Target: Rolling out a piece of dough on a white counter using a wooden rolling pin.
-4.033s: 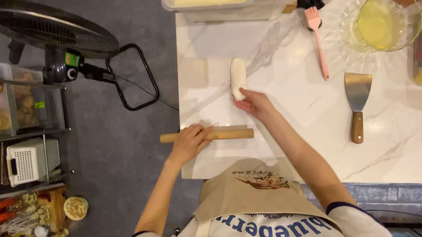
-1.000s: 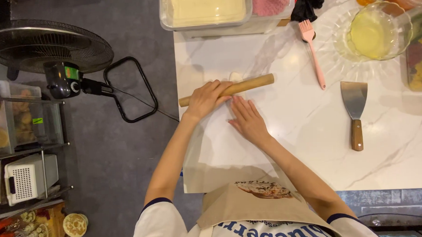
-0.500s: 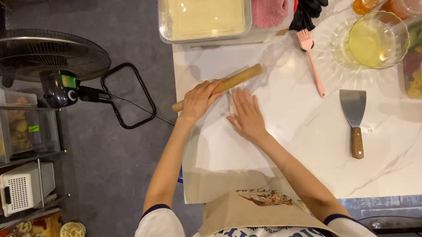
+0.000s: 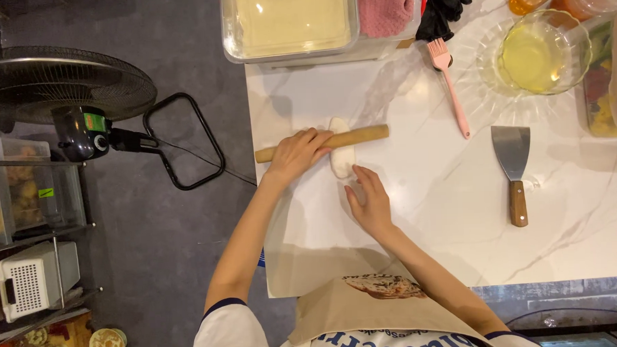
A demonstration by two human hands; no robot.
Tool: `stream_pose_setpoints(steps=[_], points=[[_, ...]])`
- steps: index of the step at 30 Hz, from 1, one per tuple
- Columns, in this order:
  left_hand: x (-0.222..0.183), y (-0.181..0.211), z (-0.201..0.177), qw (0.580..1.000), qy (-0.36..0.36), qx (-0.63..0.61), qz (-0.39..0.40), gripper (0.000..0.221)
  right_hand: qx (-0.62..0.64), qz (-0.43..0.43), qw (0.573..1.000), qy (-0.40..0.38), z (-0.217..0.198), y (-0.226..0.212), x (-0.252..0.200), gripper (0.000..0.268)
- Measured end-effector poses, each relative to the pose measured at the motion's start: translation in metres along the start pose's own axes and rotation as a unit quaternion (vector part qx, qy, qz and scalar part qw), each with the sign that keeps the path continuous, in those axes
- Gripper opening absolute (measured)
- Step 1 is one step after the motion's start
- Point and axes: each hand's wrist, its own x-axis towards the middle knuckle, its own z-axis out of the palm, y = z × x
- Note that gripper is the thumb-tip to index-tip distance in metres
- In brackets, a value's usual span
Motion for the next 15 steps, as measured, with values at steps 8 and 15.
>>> stream_pose_setpoints(steps=[8,15], points=[[0.047,-0.041,0.011,0.990,-0.100,0.036,-0.096,0.027,0.513,0.490,0.704,0.018,0.023,0.023,-0.006,0.054],[0.045,-0.012,-0.030,0.979,-0.049,-0.159,-0.122,0.060,0.656,0.645,0.392,0.023,0.033,0.041,-0.013,0.032]])
